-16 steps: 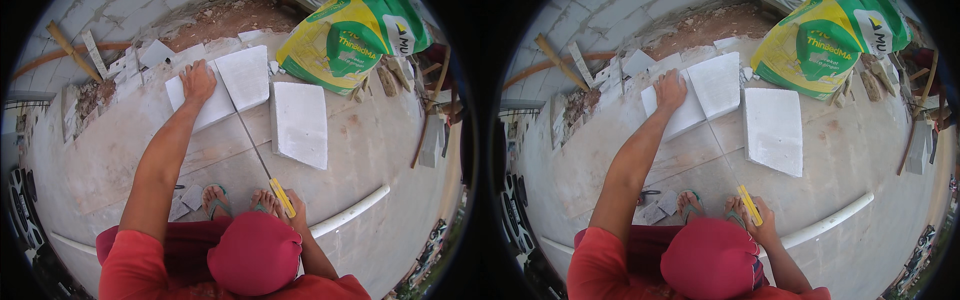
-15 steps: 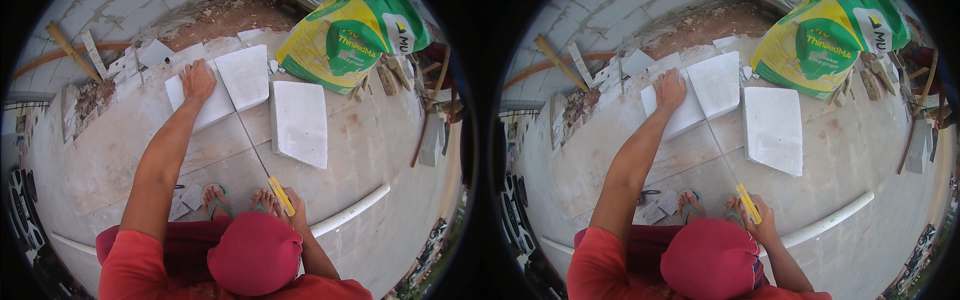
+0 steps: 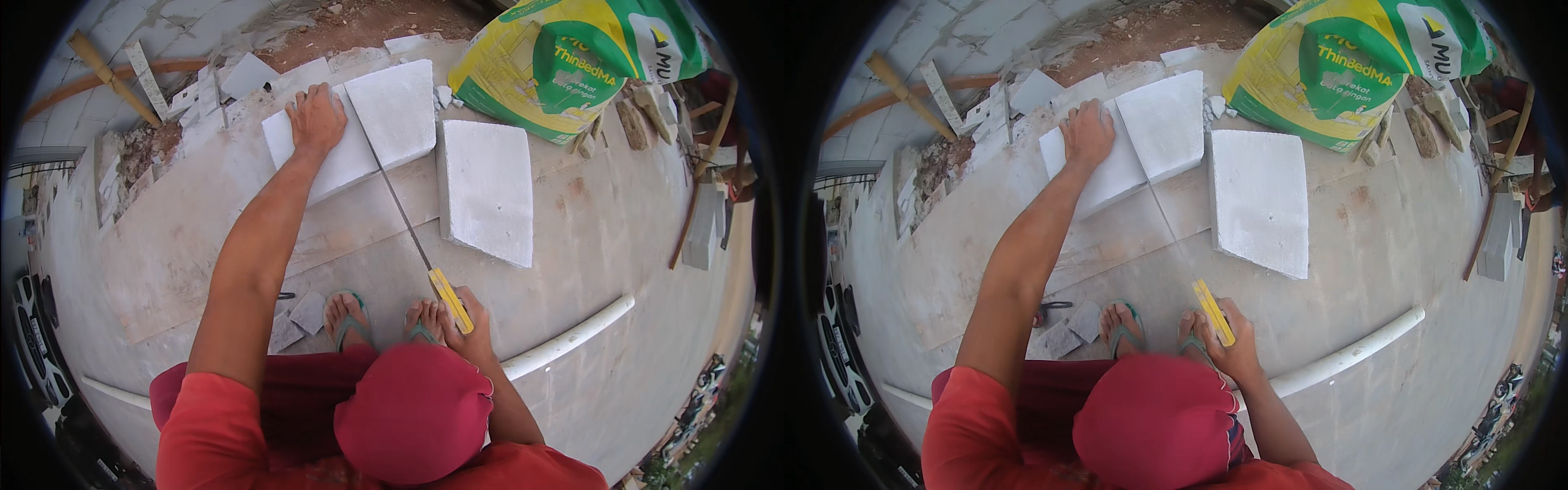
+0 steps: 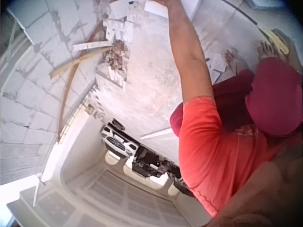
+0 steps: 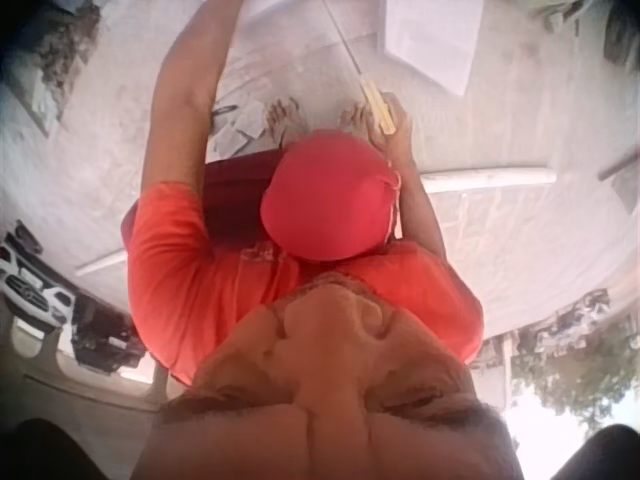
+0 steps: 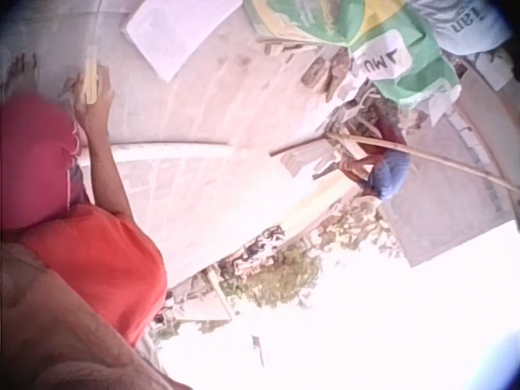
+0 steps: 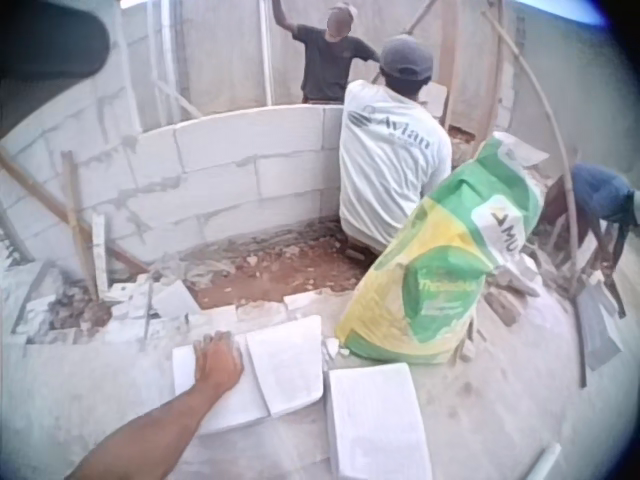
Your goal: The person measures white ceramic tiles with a tape measure, marks the cut line, and uses a hand saw to cut the tiles into smaller pieces. The cut pieces are set aside on the floor.
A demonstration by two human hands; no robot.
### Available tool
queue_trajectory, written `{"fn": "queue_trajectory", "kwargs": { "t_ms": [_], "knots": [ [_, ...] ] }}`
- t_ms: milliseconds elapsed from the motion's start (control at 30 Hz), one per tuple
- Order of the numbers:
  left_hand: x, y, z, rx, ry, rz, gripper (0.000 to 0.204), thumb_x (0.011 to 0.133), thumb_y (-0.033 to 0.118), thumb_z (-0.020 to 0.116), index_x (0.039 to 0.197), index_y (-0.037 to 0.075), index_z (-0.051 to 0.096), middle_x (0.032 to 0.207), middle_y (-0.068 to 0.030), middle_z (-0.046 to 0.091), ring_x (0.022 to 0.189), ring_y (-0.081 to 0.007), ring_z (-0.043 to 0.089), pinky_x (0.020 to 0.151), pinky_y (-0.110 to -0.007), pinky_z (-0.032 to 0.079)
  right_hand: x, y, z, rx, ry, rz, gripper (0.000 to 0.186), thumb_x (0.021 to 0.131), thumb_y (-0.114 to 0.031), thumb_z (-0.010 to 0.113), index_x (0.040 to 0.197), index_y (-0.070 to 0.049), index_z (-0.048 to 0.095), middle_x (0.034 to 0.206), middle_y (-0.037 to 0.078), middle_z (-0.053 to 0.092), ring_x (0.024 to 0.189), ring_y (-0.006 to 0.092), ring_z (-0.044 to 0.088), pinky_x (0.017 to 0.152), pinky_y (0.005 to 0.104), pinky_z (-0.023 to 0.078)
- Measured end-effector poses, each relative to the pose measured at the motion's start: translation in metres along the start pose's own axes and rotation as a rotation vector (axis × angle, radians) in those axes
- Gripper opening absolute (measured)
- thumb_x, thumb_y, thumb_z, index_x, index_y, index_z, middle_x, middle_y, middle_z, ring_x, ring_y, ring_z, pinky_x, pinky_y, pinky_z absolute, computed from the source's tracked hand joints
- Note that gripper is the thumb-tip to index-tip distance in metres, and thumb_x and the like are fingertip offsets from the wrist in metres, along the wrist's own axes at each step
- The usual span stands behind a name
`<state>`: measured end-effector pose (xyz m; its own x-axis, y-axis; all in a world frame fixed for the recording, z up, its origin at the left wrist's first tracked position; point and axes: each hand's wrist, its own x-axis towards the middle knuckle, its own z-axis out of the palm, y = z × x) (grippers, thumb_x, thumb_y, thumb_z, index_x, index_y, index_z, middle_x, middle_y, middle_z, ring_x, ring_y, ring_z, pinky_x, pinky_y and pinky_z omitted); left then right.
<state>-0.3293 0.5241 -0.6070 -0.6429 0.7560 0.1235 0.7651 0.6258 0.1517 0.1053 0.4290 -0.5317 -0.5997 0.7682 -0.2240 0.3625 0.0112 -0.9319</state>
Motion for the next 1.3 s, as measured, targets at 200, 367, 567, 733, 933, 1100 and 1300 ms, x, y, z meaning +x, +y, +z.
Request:
{"fn": "queue_trajectory", "kwargs": {
  "t_ms": [200, 367, 567, 733, 933, 1100, 1300],
  "knots": [
    [0.007, 0.005, 0.007, -0.037, 0.042, 0.004, 0.04, 0.105, 0.032, 0.057, 0.132, 0.005, 0.068, 0.134, -0.0144, 0.067, 0.128, -0.035, 0.058, 0.111, -0.058, 0.037, 0.114, -0.014, 0.04, -0.056, 0.022, -0.023, 0.019, 0.1, -0.014, 0.071, 0.111, 0.0, 0.065, 0.083, 0.02, 0.07, 0.073, 0.0251, 0.069, 0.068, 0.0407, 0.054],
    [0.008, 0.0, -0.001, -0.014, 0.027, -0.016, 0.04, 0.105, 0.032, 0.057, 0.132, 0.005, 0.068, 0.134, -0.0143, 0.067, 0.128, -0.0346, 0.058, 0.111, -0.058, 0.037, -0.002, -0.006, -0.004, 0.059, 0.071, -0.065, 0.017, 0.101, -0.013, 0.07, 0.097, 0.001, 0.062, 0.079, 0.017, 0.062, 0.067, 0.0193, 0.059, 0.063, 0.0377, 0.049],
    [0.013, 0.009, 0.004, -0.042, 0.033, 0.025, 0.04, 0.106, 0.031, 0.056, 0.132, 0.004, 0.068, 0.135, -0.0143, 0.067, 0.127, -0.0339, 0.058, 0.111, -0.057, 0.038, 0.124, -0.016, 0.049, -0.098, 0.048, -0.066, 0.02, 0.099, -0.016, 0.071, 0.108, 0.0, 0.063, 0.08, 0.025, 0.066, 0.072, 0.0421, 0.068, 0.068, 0.0414, 0.054],
    [0.012, -0.001, -0.001, -0.035, 0.035, -0.05, 0.036, 0.106, 0.03, 0.056, 0.127, 0.004, 0.069, 0.131, -0.0149, 0.067, 0.127, -0.0337, 0.058, 0.111, -0.057, 0.038, 0.043, -0.003, 0.017, -0.043, -0.019, 0.028, 0.018, 0.101, -0.017, 0.071, 0.105, -0.002, 0.062, 0.08, 0.021, 0.069, 0.072, 0.0347, 0.073, 0.066, 0.0424, 0.055],
    [0.012, -0.002, -0.001, -0.012, -0.006, -0.008, 0.036, 0.106, 0.031, 0.057, 0.125, 0.004, 0.07, 0.129, -0.0157, 0.067, 0.127, -0.0334, 0.059, 0.11, -0.057, 0.039, 0.031, 0.004, 0.008, -0.012, -0.042, 0.027, 0.017, 0.1, -0.014, 0.071, 0.107, -0.001, 0.063, 0.084, 0.022, 0.072, 0.076, 0.0314, 0.076, 0.066, 0.0412, 0.055],
    [0.017, 0.007, 0.006, -0.043, 0.056, -0.024, 0.036, 0.106, 0.032, 0.056, 0.124, 0.004, 0.07, 0.129, -0.0147, 0.067, 0.127, -0.0332, 0.059, 0.11, -0.056, 0.038, 0.11, -0.006, 0.036, -0.058, 0.044, -0.085, 0.019, 0.1, -0.015, 0.072, 0.105, 0.0, 0.062, 0.081, 0.023, 0.069, 0.076, 0.0372, 0.074, 0.066, 0.0424, 0.054],
    [0.015, -0.002, -0.003, 0.003, 0.015, -0.056, 0.037, 0.106, 0.033, 0.056, 0.126, 0.005, 0.071, 0.131, -0.0147, 0.068, 0.128, -0.0336, 0.059, 0.11, -0.057, 0.038, -0.009, -0.006, -0.012, -0.049, 0.042, -0.04, 0.02, 0.099, -0.017, 0.074, 0.104, -0.001, 0.064, 0.081, 0.024, 0.068, 0.077, 0.0401, 0.074, 0.068, 0.0435, 0.055]
  ]
}}
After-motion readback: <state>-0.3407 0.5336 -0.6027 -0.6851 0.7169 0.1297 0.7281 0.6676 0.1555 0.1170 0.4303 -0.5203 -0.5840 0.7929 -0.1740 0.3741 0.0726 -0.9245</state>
